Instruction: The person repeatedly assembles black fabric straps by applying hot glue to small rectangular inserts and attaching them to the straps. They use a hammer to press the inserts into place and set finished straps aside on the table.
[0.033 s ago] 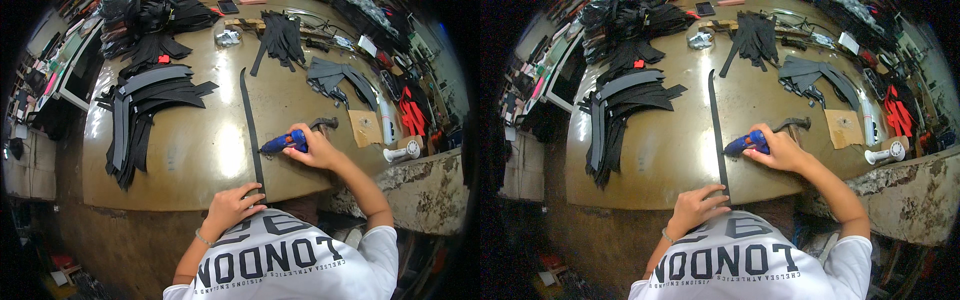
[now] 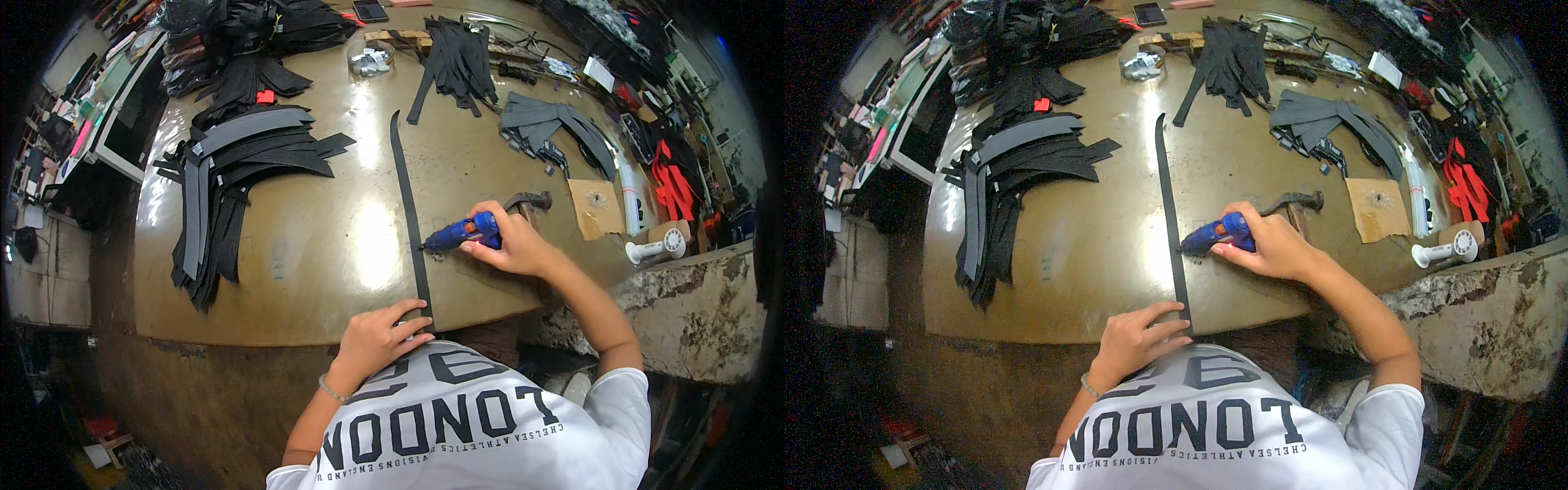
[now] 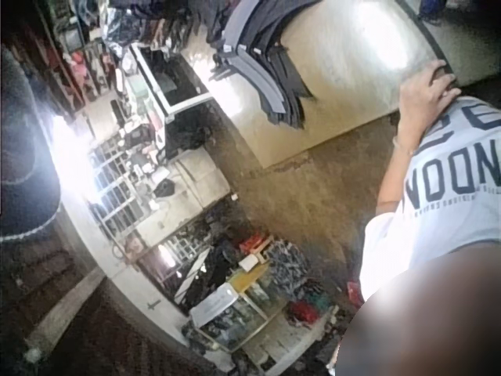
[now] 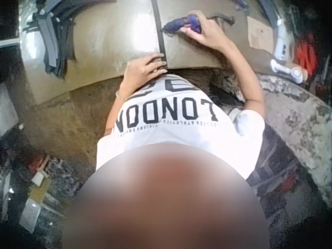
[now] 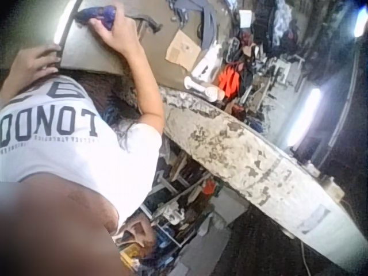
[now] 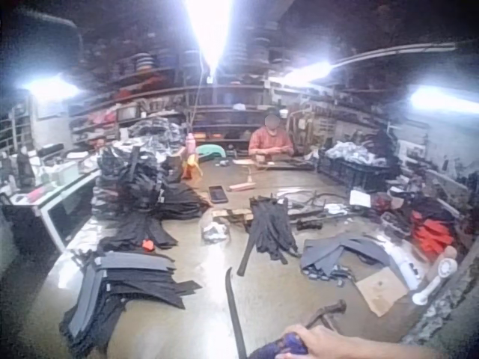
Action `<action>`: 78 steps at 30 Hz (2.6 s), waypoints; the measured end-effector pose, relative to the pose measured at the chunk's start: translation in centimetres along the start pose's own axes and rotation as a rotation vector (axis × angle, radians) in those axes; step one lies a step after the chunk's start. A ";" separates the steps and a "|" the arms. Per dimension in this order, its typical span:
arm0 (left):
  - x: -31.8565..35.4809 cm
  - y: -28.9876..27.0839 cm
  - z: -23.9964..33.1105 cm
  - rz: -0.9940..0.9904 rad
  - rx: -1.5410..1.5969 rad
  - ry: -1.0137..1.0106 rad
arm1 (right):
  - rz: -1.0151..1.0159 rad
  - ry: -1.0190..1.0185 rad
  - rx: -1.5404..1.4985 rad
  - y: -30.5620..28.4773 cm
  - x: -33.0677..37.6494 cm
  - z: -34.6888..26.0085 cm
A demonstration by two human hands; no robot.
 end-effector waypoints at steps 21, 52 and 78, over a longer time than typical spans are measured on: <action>-0.5 0.2 0.4 -0.005 -0.049 -0.040 | 0.554 0.164 0.432 -7.5 4.0 2.1; 0.0 0.7 -0.3 -0.051 -0.053 -0.040 | 0.363 -0.031 0.268 -26.0 -7.1 12.1; -0.5 0.5 -0.1 -0.016 -0.012 -0.025 | 0.435 0.228 0.032 6.4 -0.6 -1.7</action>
Point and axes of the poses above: each hand's wrist, its own x-axis away from the middle knuckle, its own y-axis out of the palm, z = x × y, the point moved 9 cm from there along -x, towards the middle knuckle, and after that the axes turned 8 degrees about x, right-handed, at the moved point
